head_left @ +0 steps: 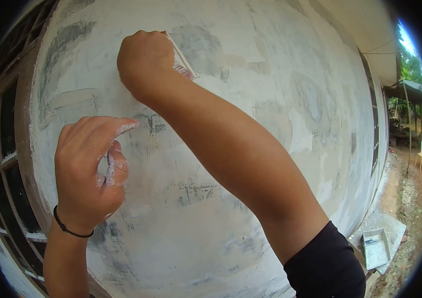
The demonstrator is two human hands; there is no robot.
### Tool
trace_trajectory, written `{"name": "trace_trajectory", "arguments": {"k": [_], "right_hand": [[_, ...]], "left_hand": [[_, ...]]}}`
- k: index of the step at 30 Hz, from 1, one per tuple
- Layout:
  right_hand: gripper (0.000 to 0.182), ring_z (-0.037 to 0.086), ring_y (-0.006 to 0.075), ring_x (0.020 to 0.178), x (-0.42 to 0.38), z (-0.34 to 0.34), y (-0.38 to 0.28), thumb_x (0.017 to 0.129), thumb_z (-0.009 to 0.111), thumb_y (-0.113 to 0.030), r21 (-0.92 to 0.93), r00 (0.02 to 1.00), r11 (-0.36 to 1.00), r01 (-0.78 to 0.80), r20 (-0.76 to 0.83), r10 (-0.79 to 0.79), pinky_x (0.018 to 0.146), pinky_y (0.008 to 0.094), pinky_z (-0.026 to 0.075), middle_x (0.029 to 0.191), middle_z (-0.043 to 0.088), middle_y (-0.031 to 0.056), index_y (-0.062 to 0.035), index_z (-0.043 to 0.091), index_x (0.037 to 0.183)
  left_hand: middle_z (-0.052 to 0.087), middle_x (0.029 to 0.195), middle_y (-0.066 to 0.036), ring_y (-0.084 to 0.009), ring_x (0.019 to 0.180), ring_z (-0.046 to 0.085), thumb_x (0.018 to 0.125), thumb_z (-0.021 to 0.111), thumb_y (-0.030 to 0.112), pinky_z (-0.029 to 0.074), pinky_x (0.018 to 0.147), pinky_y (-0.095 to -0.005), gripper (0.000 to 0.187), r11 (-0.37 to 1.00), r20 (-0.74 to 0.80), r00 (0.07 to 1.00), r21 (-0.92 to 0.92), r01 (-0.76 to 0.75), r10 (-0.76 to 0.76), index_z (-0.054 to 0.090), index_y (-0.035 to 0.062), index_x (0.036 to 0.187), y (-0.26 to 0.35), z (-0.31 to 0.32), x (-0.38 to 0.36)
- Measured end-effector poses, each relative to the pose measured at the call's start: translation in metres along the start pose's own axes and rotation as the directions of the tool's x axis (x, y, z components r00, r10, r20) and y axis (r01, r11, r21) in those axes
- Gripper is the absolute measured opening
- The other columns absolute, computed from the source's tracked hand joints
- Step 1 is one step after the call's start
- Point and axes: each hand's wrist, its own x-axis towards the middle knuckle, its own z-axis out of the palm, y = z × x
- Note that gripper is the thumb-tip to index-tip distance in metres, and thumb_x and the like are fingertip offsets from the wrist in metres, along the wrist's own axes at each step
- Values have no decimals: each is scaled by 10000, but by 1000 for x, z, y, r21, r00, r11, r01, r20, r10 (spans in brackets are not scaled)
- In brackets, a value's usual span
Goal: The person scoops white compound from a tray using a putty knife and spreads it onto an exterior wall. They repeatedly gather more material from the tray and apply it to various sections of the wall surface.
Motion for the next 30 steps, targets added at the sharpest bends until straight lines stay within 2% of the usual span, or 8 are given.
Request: {"name": "trace_trajectory", "arguments": {"k": [8,10,12,15,22,25,28,30], "right_hand": [[157,667,237,747,28,-35,78,764,622,-162,355,968,901,-249,109,225,630,279,522,861,681,125,-34,692,821],[240,643,242,648,26,-21,136,760,611,-216,36,991,999,13,129,-17,601,315,517,810,668,141,9,669,822],[270,632,252,635,11,-16,149,765,597,-229,488,880,733,-474,223,420,579,335,509,777,651,162,25,653,838],[289,479,173,602,3,-16,170,792,618,-232,428,798,676,-600,262,543,481,333,386,788,610,106,19,609,935],[249,600,238,705,17,-61,177,760,626,-189,307,887,836,-455,66,458,592,374,477,806,633,128,28,629,883],[223,636,370,882,20,-62,141,776,576,-150,-140,960,966,-217,-211,185,727,402,514,916,644,240,32,646,883],[181,648,280,772,19,-26,95,739,626,-133,66,956,956,-285,-45,288,622,367,518,855,666,134,3,665,852],[91,665,265,803,9,-7,53,717,637,-73,-111,988,982,-153,14,155,629,319,536,831,679,106,-60,691,790]], "left_hand": [[647,950,-146,-284,897,602,741,446,-39,442,827,-354,287,998,-57,997,-35,-51,49,618,5,966,9,1,19],[648,950,-146,-282,894,604,740,447,-40,442,827,-354,289,998,-42,998,-32,-51,50,619,6,968,11,2,21],[649,946,-142,-278,893,603,742,453,-39,441,823,-352,286,997,-54,996,-39,-68,66,623,8,967,11,6,21],[652,941,-135,-275,892,602,750,458,-34,435,822,-348,276,998,-49,998,-56,-30,27,628,14,962,8,8,17],[652,941,-134,-271,888,602,758,465,-33,435,813,-350,268,1000,-30,999,-12,20,-20,631,20,961,-3,2,4],[638,880,-122,-269,812,588,648,499,-37,390,721,-338,330,999,-107,993,13,-39,40,624,23,948,-10,-1,-1],[638,883,-127,-275,826,591,653,496,-35,393,737,-347,330,1000,-111,994,-1,-10,10,623,23,951,-12,-8,-6],[637,893,-131,-282,831,591,652,490,-34,397,759,-353,335,1000,-105,994,17,7,-5,623,23,954,-12,-11,-9]]}}
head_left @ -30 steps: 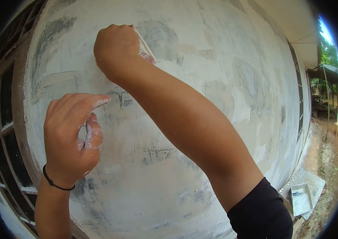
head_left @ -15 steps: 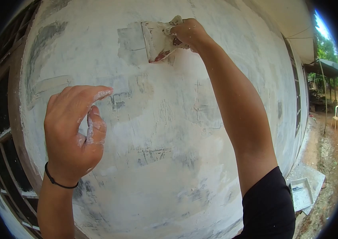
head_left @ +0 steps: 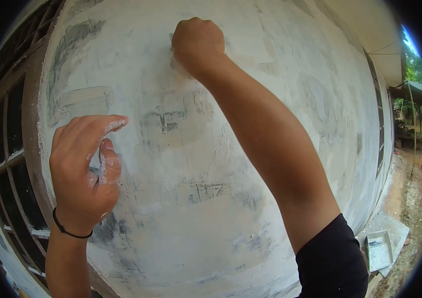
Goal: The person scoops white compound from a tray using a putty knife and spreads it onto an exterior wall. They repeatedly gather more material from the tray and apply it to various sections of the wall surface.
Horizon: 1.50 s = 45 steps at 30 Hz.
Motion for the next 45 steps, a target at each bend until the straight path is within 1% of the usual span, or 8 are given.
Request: {"name": "trace_trajectory", "arguments": {"k": [8,21,32,34,36,39,40,45], "right_hand": [[97,669,212,837,-11,8,-102,690,700,-104,359,998,931,64,-39,-54,657,270,523,838,689,95,-91,714,785],[227,641,299,709,-1,-18,67,741,570,-152,672,960,688,-276,161,228,630,352,515,806,647,202,44,636,835],[291,534,199,640,9,-25,147,771,597,-214,514,913,767,-384,89,398,539,368,444,739,594,116,46,605,903],[243,592,225,675,23,-30,147,756,596,-188,429,925,826,-366,69,374,566,368,471,770,628,118,21,631,874],[179,634,359,866,34,-28,137,761,542,-94,66,960,992,-103,-253,117,730,422,507,865,650,231,23,657,834],[187,636,343,834,24,-22,81,722,550,-71,142,908,982,-125,-383,171,707,406,497,835,650,229,33,650,842],[188,642,280,755,11,-36,59,735,593,-153,-2,988,991,-131,-88,130,609,366,508,835,660,126,-12,661,839],[101,663,284,799,9,17,-27,700,634,-82,78,994,995,-60,-84,66,633,341,536,817,678,122,-67,698,777]], "left_hand": [[631,947,-161,-270,880,610,796,426,-10,469,817,-348,253,999,-38,998,-14,46,-46,600,-18,978,0,-21,0],[634,900,-169,-264,841,626,775,433,-29,489,780,-343,260,987,-120,992,-157,23,-42,606,-33,969,20,-4,22],[641,887,-158,-263,834,626,734,440,-50,482,768,-335,285,984,-106,992,-172,51,-70,619,-22,953,16,7,11],[637,949,-151,-255,913,618,853,401,24,468,858,-358,261,986,-19,997,-152,73,-76,602,-4,1017,11,1,7],[636,950,-150,-254,911,616,854,402,29,468,854,-357,258,988,-26,997,-133,73,-77,603,-5,1014,9,-5,3],[633,954,-151,-252,909,614,856,406,38,467,847,-353,255,989,-34,996,-127,74,-79,603,-7,1011,1,-13,-5],[631,956,-152,-251,909,612,857,408,43,466,844,-352,253,987,-39,996,-141,77,-84,603,-9,1011,-1,-16,-8],[636,877,-163,-268,822,623,772,455,10,474,767,-333,238,989,-100,991,-128,80,-93,617,-28,942,-11,-30,-22]]}}
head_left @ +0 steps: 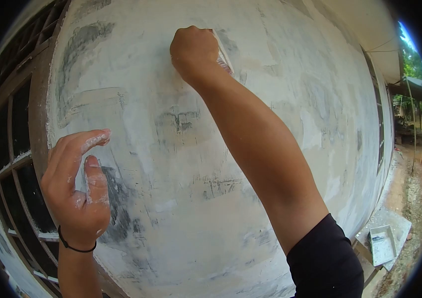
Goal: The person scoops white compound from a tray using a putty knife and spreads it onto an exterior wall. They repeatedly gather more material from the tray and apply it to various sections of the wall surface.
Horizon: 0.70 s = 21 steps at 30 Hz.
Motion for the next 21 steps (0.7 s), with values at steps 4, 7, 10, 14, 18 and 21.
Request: {"name": "trace_trajectory", "arguments": {"k": [4,7,10,14,18,21], "right_hand": [[51,664,237,718,-9,-3,-49,661,681,-86,156,999,988,17,39,-23,582,322,523,745,672,103,-74,692,710],[48,660,244,699,-18,-13,-72,648,684,-85,177,996,981,77,32,-84,574,311,522,720,664,106,-65,684,692],[44,654,265,662,-29,-29,-79,635,669,-56,260,997,965,41,56,-57,565,312,524,688,649,125,-47,673,677],[58,645,289,630,-56,-56,-71,653,623,-39,362,995,932,-6,91,-29,555,331,523,658,630,165,-6,659,686],[123,642,341,667,-88,-68,-49,688,592,-60,554,992,831,-55,127,-19,615,365,526,687,625,224,41,645,733],[166,634,381,700,-114,-90,-22,697,590,-84,710,968,686,-159,250,-35,667,381,520,713,623,254,60,641,762]], "left_hand": [[634,895,-169,-267,832,622,820,441,71,479,762,-333,241,999,1,1000,-27,17,-17,611,-39,950,-10,-10,-8],[628,966,-157,-248,910,608,857,409,39,460,853,-351,249,996,47,998,-73,46,-43,596,-18,1012,-16,-17,-16],[627,970,-157,-249,911,608,859,409,40,460,855,-351,249,997,74,997,-71,41,-36,594,-18,1016,-18,-23,-19],[627,967,-156,-251,911,609,859,410,41,460,854,-352,248,990,54,996,-123,71,-65,594,-19,1014,-12,-24,-24],[638,919,-159,-277,850,609,793,457,67,467,784,-351,246,978,52,990,-156,136,-130,607,-31,963,4,-18,-35],[639,916,-151,-288,835,598,740,473,38,442,786,-362,268,982,142,984,-137,132,-112,609,-19,964,27,-23,-30]]}}
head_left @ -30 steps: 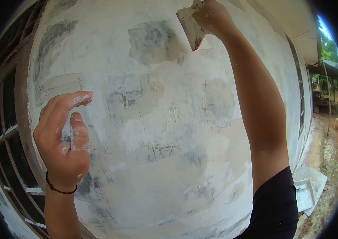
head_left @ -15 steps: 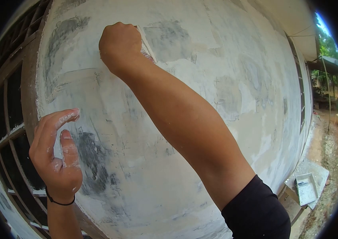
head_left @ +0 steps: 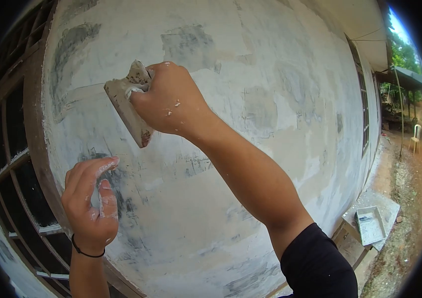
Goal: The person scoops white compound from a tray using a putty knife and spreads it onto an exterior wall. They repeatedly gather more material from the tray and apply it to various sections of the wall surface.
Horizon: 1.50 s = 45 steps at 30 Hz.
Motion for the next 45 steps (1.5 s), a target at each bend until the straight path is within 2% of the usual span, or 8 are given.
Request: {"name": "trace_trajectory", "arguments": {"k": [4,8,15,18,20,27,34,45], "right_hand": [[227,620,377,670,-31,-34,22,710,563,-120,235,986,970,-68,167,29,664,394,497,710,615,266,88,618,781],[224,586,320,606,-76,-78,42,709,564,-126,368,949,909,-196,303,82,628,369,477,684,616,222,66,618,809],[211,595,282,616,-186,-164,79,724,562,-70,351,840,829,-435,489,234,631,342,479,729,634,207,53,615,888],[247,600,297,667,-237,-187,90,698,574,-45,266,831,878,-398,511,222,634,357,482,744,628,186,37,609,928],[277,593,295,723,-268,-202,90,654,619,-46,72,863,994,-88,504,39,610,368,484,760,614,150,-2,608,927],[338,593,224,753,-389,-232,35,529,696,-116,-309,812,950,37,564,152,630,355,471,805,609,40,-88,624,858],[269,601,194,774,-481,-211,-40,610,623,-163,-492,749,861,125,616,243,742,393,447,885,633,39,-127,663,874],[214,635,235,829,-508,-232,-138,724,565,-173,-542,792,790,286,598,123,780,361,512,836,645,74,-72,667,883]], "left_hand": [[633,893,-139,-304,782,574,652,497,13,398,739,-366,329,998,174,985,48,-27,18,615,1,958,50,-3,17],[639,877,-139,-300,780,588,726,493,69,416,766,-367,268,997,271,963,71,-5,-15,617,3,954,105,1,28],[650,856,-103,-265,771,596,653,523,45,404,723,-358,300,991,521,852,-76,111,-55,627,34,934,187,35,-11],[655,858,-98,-255,765,602,651,521,43,394,700,-349,293,970,553,831,-163,180,-61,630,38,923,209,36,-34],[657,861,-97,-252,762,606,658,519,45,389,691,-344,283,951,551,831,-210,227,-77,631,40,917,221,32,-50],[655,888,-99,-254,769,606,691,537,33,386,704,-354,287,771,588,789,-416,483,-178,629,25,963,246,18,-151],[647,895,-130,-299,789,600,750,523,47,409,727,-374,234,532,781,596,-430,729,-186,620,0,958,269,-19,-242],[644,818,-159,-281,722,607,810,470,48,435,698,-389,180,302,573,818,-790,534,50,571,-19,943,319,18,-233]]}}
